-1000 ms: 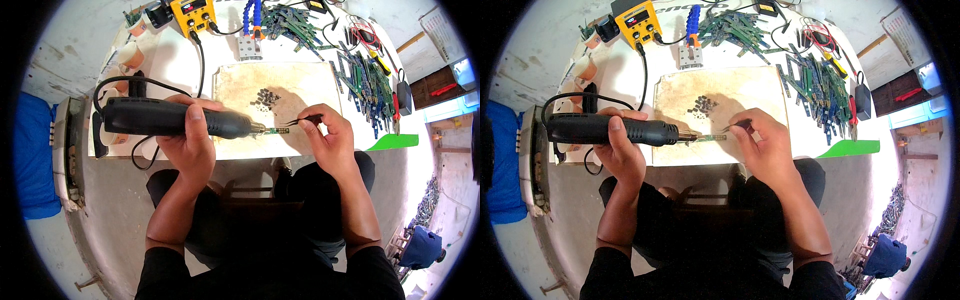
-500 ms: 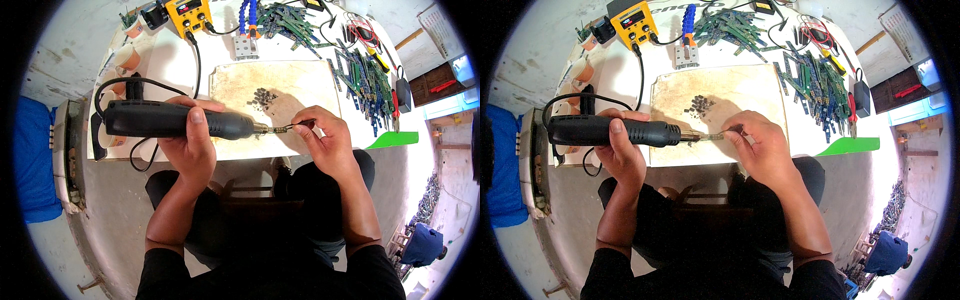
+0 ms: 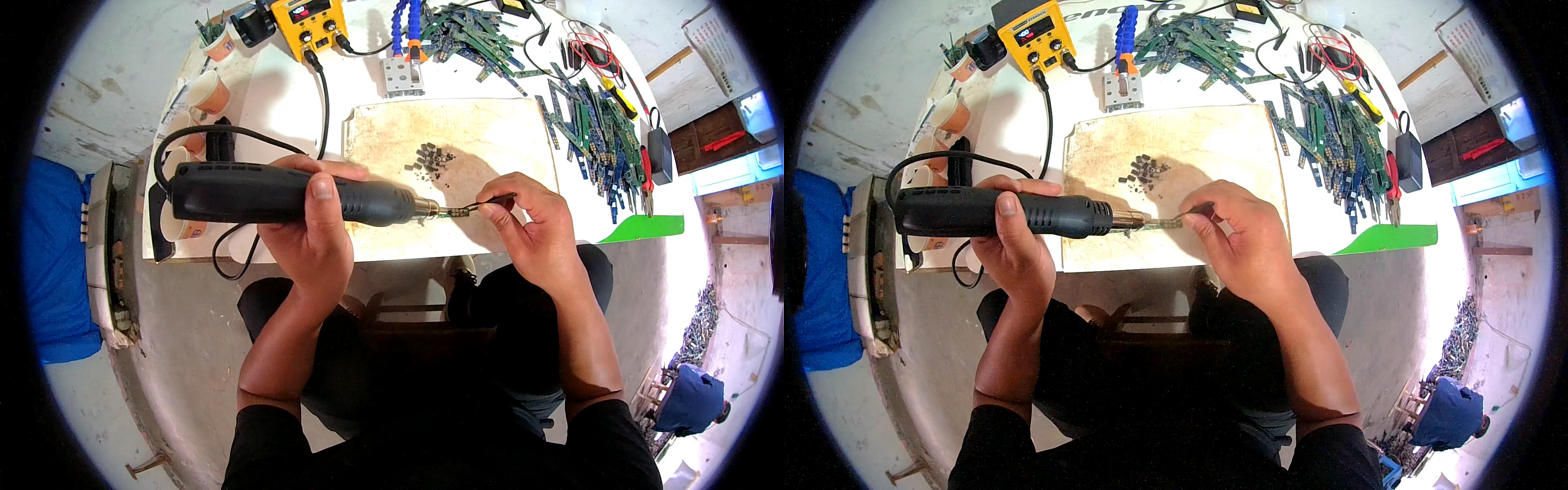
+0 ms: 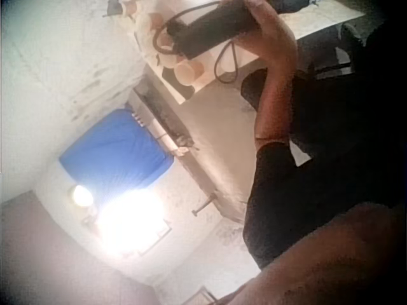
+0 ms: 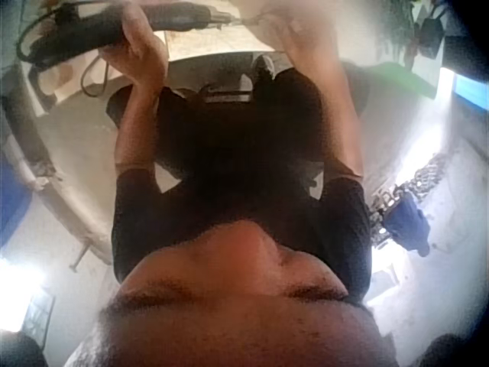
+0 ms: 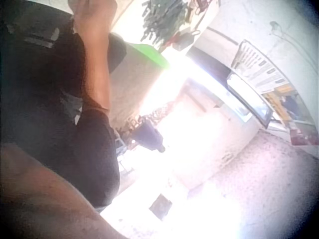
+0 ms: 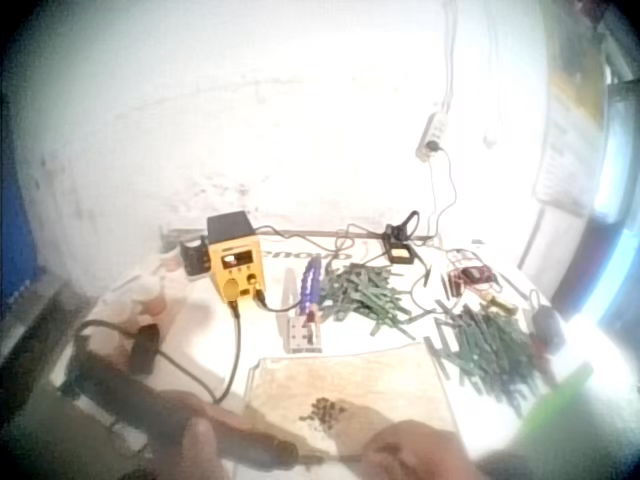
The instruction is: The person uses a hot air gun to heat and remove small electronic components from a green circuit board. They hold the board with tweezers while applying heat, and the removed components accumulate on the work surface.
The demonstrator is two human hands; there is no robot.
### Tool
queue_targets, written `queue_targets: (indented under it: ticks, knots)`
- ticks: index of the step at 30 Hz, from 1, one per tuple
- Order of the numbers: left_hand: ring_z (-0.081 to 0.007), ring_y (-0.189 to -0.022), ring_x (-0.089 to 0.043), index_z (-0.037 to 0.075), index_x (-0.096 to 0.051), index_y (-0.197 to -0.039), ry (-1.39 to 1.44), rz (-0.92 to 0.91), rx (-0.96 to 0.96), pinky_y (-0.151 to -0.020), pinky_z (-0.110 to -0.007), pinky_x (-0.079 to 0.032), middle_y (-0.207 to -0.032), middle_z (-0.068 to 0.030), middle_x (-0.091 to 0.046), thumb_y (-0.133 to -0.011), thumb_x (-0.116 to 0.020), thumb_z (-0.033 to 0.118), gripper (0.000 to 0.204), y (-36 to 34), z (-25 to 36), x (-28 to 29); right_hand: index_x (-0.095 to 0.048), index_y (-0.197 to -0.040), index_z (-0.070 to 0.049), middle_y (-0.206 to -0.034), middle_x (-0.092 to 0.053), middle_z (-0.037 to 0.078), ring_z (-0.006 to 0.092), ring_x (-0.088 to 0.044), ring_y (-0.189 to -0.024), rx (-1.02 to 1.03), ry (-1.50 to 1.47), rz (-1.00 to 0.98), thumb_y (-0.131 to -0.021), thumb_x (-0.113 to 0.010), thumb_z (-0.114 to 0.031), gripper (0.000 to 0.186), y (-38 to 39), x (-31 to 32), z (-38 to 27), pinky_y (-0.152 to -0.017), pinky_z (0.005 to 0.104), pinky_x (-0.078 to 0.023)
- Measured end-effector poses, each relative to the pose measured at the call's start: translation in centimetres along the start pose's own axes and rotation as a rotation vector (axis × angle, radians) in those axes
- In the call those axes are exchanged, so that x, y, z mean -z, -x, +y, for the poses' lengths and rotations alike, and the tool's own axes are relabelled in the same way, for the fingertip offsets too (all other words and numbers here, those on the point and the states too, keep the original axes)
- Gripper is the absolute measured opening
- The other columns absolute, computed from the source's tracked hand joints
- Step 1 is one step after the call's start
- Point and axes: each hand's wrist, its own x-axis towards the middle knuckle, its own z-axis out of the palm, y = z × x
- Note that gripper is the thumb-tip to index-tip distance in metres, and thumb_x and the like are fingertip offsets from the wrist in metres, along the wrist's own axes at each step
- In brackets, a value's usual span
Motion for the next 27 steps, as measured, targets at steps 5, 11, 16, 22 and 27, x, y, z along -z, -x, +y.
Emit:
queue_targets:
  ticks: [5,11,16,22,27]
  knots:
    - [-0.0188,-0.079,-0.067,0.002,-0.05,-0.106,0.003,0.005,0.002,-0.077,-0.03,-0.054,-0.082,-0.0161,-0.069,-0.098,-0.053,0.026,0.025,0.03,0.07,-0.09,-0.065,-0.094,-0.001,-0.09,-0.067,0.012,0.0252,-0.065,-0.08,-0.001,0.017,-0.007,-0.087,-0.067,-0.001,0.007,0.0,0.02,0.04,-0.073,0.0325,-0.051]
    - [-0.0195,-0.079,-0.068,0.003,-0.051,-0.106,0.019,0.015,0.018,-0.078,-0.031,-0.053,-0.081,-0.0159,-0.069,-0.098,-0.053,0.026,0.025,0.05,0.03,-0.16,-0.065,-0.094,-0.001,-0.089,-0.066,0.012,0.0249,-0.065,-0.078,0.004,0.012,-0.014,-0.087,-0.067,0.0,0.007,-0.04,0.0,-0.01,-0.072,0.0322,-0.051]
    - [-0.0201,-0.079,-0.068,0.002,-0.051,-0.106,0.0,0.013,0.012,-0.079,-0.032,-0.054,-0.082,-0.0161,-0.069,-0.098,-0.053,0.026,0.024,-0.03,0.14,-0.12,-0.064,-0.093,-0.001,-0.09,-0.066,0.012,0.0249,-0.065,-0.078,0.015,0.008,-0.003,-0.087,-0.067,0.0,0.007,-0.04,-0.02,0.09,-0.071,0.032,-0.05]
    - [-0.0195,-0.079,-0.068,0.002,-0.051,-0.105,-0.001,0.009,0.01,-0.079,-0.031,-0.053,-0.081,-0.0158,-0.069,-0.099,-0.053,0.026,0.025,0.0,0.12,-0.1,-0.064,-0.094,-0.001,-0.091,-0.066,0.012,0.0243,-0.065,-0.079,0.019,0.007,-0.011,-0.087,-0.067,-0.001,0.007,-0.09,-0.04,0.0,-0.071,0.0318,-0.05]
    - [-0.0187,-0.079,-0.067,0.002,-0.051,-0.105,-0.005,0.003,0.009,-0.078,-0.031,-0.053,-0.081,-0.0157,-0.069,-0.098,-0.053,0.027,0.026,-0.07,0.15,-0.08,-0.064,-0.094,-0.001,-0.09,-0.066,0.012,0.0236,-0.065,-0.078,0.015,0.002,-0.017,-0.088,-0.066,0.0,0.007,-0.09,0.0,0.1,-0.071,0.0317,-0.05]
